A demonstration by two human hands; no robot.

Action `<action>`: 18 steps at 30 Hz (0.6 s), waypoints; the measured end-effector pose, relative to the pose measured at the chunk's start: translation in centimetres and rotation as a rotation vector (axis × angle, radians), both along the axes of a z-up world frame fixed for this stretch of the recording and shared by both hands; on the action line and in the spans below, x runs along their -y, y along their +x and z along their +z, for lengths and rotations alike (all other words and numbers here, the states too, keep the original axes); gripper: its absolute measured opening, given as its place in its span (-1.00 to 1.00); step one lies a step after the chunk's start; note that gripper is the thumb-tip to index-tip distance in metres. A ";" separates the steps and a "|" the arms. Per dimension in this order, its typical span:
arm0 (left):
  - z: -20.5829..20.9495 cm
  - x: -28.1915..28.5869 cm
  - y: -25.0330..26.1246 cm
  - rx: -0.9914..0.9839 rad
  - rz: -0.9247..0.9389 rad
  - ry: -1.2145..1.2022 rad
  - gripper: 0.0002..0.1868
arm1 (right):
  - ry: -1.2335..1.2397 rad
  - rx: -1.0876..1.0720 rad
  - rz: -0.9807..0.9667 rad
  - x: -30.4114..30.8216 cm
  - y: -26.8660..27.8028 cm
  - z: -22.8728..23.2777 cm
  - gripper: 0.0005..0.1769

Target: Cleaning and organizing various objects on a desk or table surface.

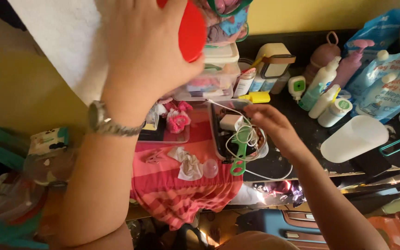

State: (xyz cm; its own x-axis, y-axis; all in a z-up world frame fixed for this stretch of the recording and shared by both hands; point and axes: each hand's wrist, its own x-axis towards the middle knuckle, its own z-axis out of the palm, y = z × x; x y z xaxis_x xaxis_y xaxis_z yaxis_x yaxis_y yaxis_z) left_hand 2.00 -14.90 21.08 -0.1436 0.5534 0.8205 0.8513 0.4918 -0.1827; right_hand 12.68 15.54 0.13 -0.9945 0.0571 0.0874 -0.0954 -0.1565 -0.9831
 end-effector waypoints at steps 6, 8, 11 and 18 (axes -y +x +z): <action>-6.5 1.3 -6.9 0.029 0.284 0.021 -0.14 | 0.525 -0.274 -0.171 -0.4 -0.5 -2.9 -0.56; -8.6 1.6 -9.3 -0.024 0.300 0.045 -0.13 | 0.745 -0.280 -0.309 -0.7 -0.3 -3.5 -0.57; -10.7 1.6 -12.1 0.102 0.304 0.069 -0.08 | 0.852 -0.234 -0.367 -0.5 0.2 -4.3 -0.57; -19.0 0.4 -24.0 0.377 0.114 0.290 -0.03 | 0.401 0.003 -0.361 -1.9 -0.7 -9.4 -0.50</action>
